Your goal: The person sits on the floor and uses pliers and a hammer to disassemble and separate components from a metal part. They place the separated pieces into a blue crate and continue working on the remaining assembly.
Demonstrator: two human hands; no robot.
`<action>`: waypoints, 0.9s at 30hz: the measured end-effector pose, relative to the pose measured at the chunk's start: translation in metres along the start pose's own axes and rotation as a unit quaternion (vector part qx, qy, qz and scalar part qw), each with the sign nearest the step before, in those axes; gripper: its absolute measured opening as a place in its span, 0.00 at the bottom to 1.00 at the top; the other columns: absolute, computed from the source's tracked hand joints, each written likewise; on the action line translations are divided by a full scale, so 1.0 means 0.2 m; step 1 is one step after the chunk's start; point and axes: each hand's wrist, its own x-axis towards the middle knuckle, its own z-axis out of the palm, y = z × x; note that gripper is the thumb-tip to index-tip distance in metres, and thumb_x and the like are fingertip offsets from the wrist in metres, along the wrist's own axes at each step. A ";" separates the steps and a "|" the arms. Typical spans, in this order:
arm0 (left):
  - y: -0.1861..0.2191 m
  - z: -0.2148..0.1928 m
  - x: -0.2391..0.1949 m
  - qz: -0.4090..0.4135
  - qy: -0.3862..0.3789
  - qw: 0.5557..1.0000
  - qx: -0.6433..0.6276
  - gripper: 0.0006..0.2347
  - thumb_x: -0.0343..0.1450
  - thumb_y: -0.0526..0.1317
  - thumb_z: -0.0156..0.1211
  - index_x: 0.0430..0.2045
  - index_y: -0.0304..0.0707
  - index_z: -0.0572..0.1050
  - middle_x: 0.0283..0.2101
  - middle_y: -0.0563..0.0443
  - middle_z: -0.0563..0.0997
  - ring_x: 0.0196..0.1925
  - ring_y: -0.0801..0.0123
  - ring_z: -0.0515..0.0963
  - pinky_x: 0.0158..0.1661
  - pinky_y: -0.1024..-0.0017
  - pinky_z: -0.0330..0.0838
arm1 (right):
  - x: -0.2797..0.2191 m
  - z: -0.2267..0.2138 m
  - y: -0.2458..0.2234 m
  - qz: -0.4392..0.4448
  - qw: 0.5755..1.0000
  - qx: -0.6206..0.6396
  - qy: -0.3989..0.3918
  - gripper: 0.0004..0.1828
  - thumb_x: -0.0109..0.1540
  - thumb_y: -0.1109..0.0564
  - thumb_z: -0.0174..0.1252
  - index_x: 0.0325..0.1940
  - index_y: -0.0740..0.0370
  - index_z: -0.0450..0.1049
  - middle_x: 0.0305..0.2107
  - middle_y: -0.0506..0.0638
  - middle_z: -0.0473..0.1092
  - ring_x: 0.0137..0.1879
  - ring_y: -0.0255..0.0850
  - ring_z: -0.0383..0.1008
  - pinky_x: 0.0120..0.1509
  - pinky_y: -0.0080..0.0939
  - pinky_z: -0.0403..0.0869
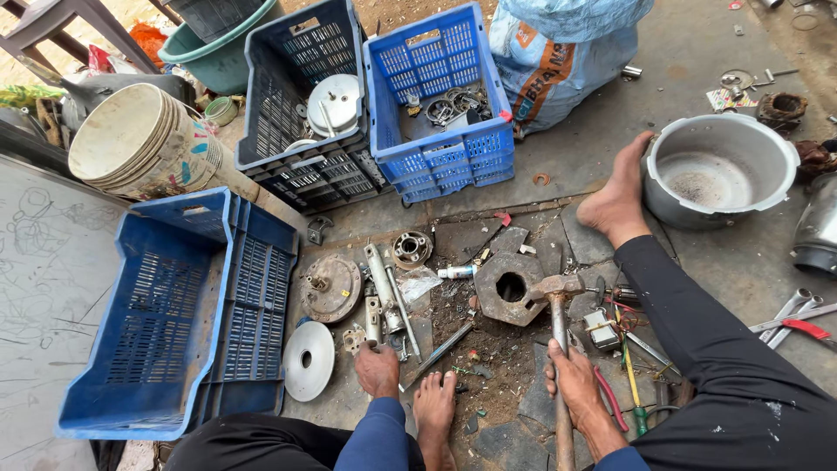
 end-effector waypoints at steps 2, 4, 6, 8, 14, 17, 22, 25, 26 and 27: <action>0.02 0.01 -0.01 0.007 -0.007 1.000 -0.001 0.11 0.73 0.40 0.54 0.46 0.40 0.78 0.47 0.41 0.80 0.46 0.56 0.79 0.48 0.57 0.72 | 0.01 0.00 0.00 0.005 1.000 -0.010 -0.003 0.22 0.69 0.43 0.49 0.45 0.67 0.70 0.19 0.47 0.66 0.19 0.35 0.63 0.20 0.36 0.65; 0.01 0.02 -0.04 0.009 -0.013 1.000 0.003 0.11 0.73 0.41 0.53 0.45 0.39 0.78 0.46 0.42 0.81 0.45 0.56 0.80 0.46 0.57 0.72 | 0.00 0.01 0.01 0.014 1.000 -0.013 -0.004 0.21 0.68 0.43 0.49 0.45 0.66 0.71 0.19 0.46 0.66 0.19 0.35 0.63 0.20 0.36 0.66; 0.03 0.02 -0.05 0.011 -0.013 1.000 0.008 0.11 0.74 0.41 0.52 0.45 0.39 0.78 0.44 0.42 0.82 0.44 0.57 0.80 0.45 0.57 0.72 | 0.00 0.03 0.00 0.017 1.000 -0.015 -0.003 0.20 0.68 0.43 0.50 0.45 0.64 0.71 0.19 0.46 0.66 0.20 0.35 0.64 0.21 0.36 0.66; 0.04 0.02 -0.06 0.009 -0.012 1.000 0.006 0.11 0.75 0.42 0.52 0.44 0.39 0.79 0.43 0.42 0.82 0.43 0.57 0.80 0.44 0.57 0.72 | 0.00 0.03 0.01 0.019 1.000 -0.018 -0.001 0.18 0.67 0.43 0.50 0.46 0.60 0.71 0.19 0.45 0.66 0.20 0.34 0.64 0.21 0.36 0.66; 0.12 0.06 -0.05 0.013 -0.004 1.000 -0.022 0.12 0.77 0.44 0.49 0.42 0.38 0.79 0.40 0.42 0.84 0.39 0.58 0.82 0.40 0.58 0.72 | 0.02 0.03 0.04 0.024 0.998 -0.061 -0.005 0.22 0.68 0.42 0.50 0.43 0.65 0.72 0.19 0.46 0.67 0.20 0.35 0.64 0.22 0.36 0.66; 0.25 0.12 0.00 0.020 0.005 0.997 -0.074 0.13 0.79 0.45 0.47 0.41 0.38 0.80 0.38 0.42 0.85 0.37 0.59 0.82 0.38 0.58 0.73 | 0.04 0.04 0.06 0.029 0.999 -0.028 -0.008 0.21 0.69 0.43 0.50 0.42 0.66 0.70 0.19 0.46 0.66 0.20 0.35 0.63 0.21 0.37 0.66; 0.67 0.23 -0.02 0.006 -0.212 0.792 -0.573 0.11 0.78 0.44 0.49 0.37 0.36 0.76 0.36 0.43 0.81 0.30 0.59 0.79 0.29 0.62 0.71 | 0.04 0.02 0.07 0.047 0.999 -0.019 -0.015 0.20 0.70 0.43 0.48 0.41 0.63 0.71 0.19 0.44 0.65 0.20 0.33 0.62 0.23 0.36 0.65; 0.88 0.17 -0.17 0.032 -0.379 0.607 -0.698 0.12 0.77 0.48 0.53 0.38 0.38 0.75 0.34 0.47 0.82 0.35 0.58 0.84 0.34 0.64 0.76 | 0.05 0.03 0.07 0.050 0.998 -0.022 -0.013 0.18 0.70 0.44 0.48 0.42 0.62 0.71 0.19 0.44 0.66 0.20 0.33 0.62 0.23 0.36 0.66; 0.93 0.12 -0.23 0.045 -0.419 0.563 -0.711 0.13 0.77 0.49 0.54 0.38 0.38 0.75 0.35 0.48 0.82 0.37 0.58 0.85 0.36 0.64 0.78 | 0.05 0.03 0.07 0.053 0.998 -0.024 -0.012 0.18 0.70 0.45 0.48 0.42 0.62 0.71 0.19 0.44 0.66 0.20 0.33 0.62 0.23 0.35 0.66; 0.98 0.08 -0.29 0.064 -0.440 0.547 -0.709 0.13 0.76 0.49 0.55 0.39 0.37 0.75 0.36 0.48 0.82 0.38 0.59 0.85 0.37 0.64 0.78 | 0.05 0.02 0.08 0.054 0.998 -0.021 -0.012 0.18 0.70 0.45 0.48 0.42 0.62 0.71 0.20 0.44 0.66 0.20 0.33 0.62 0.23 0.35 0.66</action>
